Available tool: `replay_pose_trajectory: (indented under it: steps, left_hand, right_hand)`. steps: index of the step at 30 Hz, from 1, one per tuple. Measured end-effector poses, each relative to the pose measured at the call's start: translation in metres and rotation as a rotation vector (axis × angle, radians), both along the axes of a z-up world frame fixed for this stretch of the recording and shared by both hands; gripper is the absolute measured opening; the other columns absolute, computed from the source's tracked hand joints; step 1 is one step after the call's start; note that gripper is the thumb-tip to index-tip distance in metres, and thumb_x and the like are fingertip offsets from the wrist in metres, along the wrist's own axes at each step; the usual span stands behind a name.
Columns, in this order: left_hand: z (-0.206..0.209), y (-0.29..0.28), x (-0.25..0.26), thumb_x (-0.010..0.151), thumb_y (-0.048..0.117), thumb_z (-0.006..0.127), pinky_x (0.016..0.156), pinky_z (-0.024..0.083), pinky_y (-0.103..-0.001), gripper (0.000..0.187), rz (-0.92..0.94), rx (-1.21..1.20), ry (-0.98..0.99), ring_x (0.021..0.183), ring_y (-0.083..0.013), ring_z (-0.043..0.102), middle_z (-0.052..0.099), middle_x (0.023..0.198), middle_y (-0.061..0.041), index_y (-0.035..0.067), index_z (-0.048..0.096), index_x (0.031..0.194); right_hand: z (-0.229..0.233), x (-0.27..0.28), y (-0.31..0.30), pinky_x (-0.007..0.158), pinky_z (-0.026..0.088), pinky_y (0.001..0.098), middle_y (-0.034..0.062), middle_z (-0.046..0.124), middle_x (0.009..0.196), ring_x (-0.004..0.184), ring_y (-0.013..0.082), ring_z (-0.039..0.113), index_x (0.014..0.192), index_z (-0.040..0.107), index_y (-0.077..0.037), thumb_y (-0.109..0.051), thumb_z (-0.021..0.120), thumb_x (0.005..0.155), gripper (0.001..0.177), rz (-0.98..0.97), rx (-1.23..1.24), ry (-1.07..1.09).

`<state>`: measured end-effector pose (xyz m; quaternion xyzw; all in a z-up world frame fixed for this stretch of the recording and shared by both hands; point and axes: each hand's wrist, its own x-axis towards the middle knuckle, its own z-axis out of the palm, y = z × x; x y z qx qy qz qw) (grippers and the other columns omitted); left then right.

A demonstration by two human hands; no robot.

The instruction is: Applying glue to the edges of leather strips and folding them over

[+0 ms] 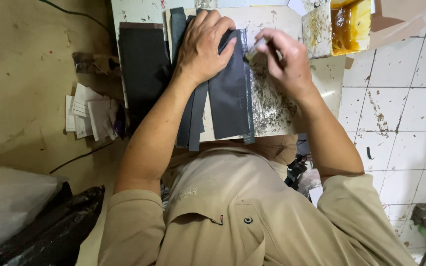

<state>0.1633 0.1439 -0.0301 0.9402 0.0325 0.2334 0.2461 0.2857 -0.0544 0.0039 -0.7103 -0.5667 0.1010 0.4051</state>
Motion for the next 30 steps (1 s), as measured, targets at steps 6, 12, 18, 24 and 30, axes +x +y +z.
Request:
replay_pose_trajectory:
  steps: [6, 12, 18, 24, 30]
  left_hand:
    - [0.001, -0.001, 0.000, 0.094, 0.022, 0.072, 0.081, 0.046, -0.041, 0.017, 0.022, -0.023, 0.049, 0.092, -0.0270, 0.053, 0.057, 0.097, -0.006, 0.013, 0.062, 0.104]
    - [0.003, -0.002, 0.001, 0.093, 0.022, 0.072, 0.081, 0.047, -0.042, 0.018, 0.022, -0.017, 0.039, 0.092, -0.0284, 0.053, 0.057, 0.096, -0.007, 0.012, 0.061, 0.103]
    - [0.001, -0.002, 0.001, 0.095, 0.024, 0.072, 0.081, 0.047, -0.040, 0.018, 0.026, -0.015, 0.062, 0.093, -0.0265, 0.053, 0.057, 0.098, -0.006, 0.012, 0.063, 0.105]
    - [0.008, -0.001, 0.001, 0.091, 0.023, 0.073, 0.080, 0.045, -0.044, 0.019, 0.009, -0.001, 0.020, 0.092, -0.0312, 0.053, 0.056, 0.096, -0.010, 0.011, 0.061, 0.102]
    - [0.004, -0.001, 0.000, 0.093, 0.020, 0.074, 0.078, 0.046, -0.041, 0.018, 0.003, 0.000, -0.009, 0.092, -0.0293, 0.053, 0.056, 0.096, -0.008, 0.011, 0.061, 0.101]
  right_hand:
    - [-0.029, 0.023, 0.033, 0.083, 0.065, 0.0359, 0.0196, 0.071, 0.103, 0.088, 0.0276, 0.072, 0.117, 0.063, 0.008, 0.009, 0.060, 0.105, 0.012, -0.105, 0.132, -0.229]
    - [-0.024, 0.017, 0.037, 0.087, 0.057, 0.0393, 0.0199, 0.070, 0.104, 0.095, 0.0304, 0.069, 0.118, 0.060, 0.008, 0.018, 0.056, 0.096, 0.025, -0.102, 0.128, -0.230]
    - [-0.031, 0.022, 0.038, 0.088, 0.059, 0.0398, 0.0195, 0.072, 0.106, 0.097, 0.0308, 0.070, 0.122, 0.060, 0.007, 0.018, 0.058, 0.097, 0.027, -0.063, 0.082, -0.256]
    - [-0.015, 0.015, 0.035, 0.083, 0.056, 0.0408, 0.0214, 0.070, 0.104, 0.093, 0.0325, 0.067, 0.118, 0.060, 0.010, 0.006, 0.060, 0.108, 0.010, 0.011, 0.089, -0.246]
    - [-0.029, -0.003, 0.005, 0.087, 0.068, 0.0392, 0.0256, 0.074, 0.106, 0.093, 0.0346, 0.074, 0.121, 0.063, 0.013, 0.012, 0.065, 0.105, 0.016, 0.008, 0.066, -0.268]
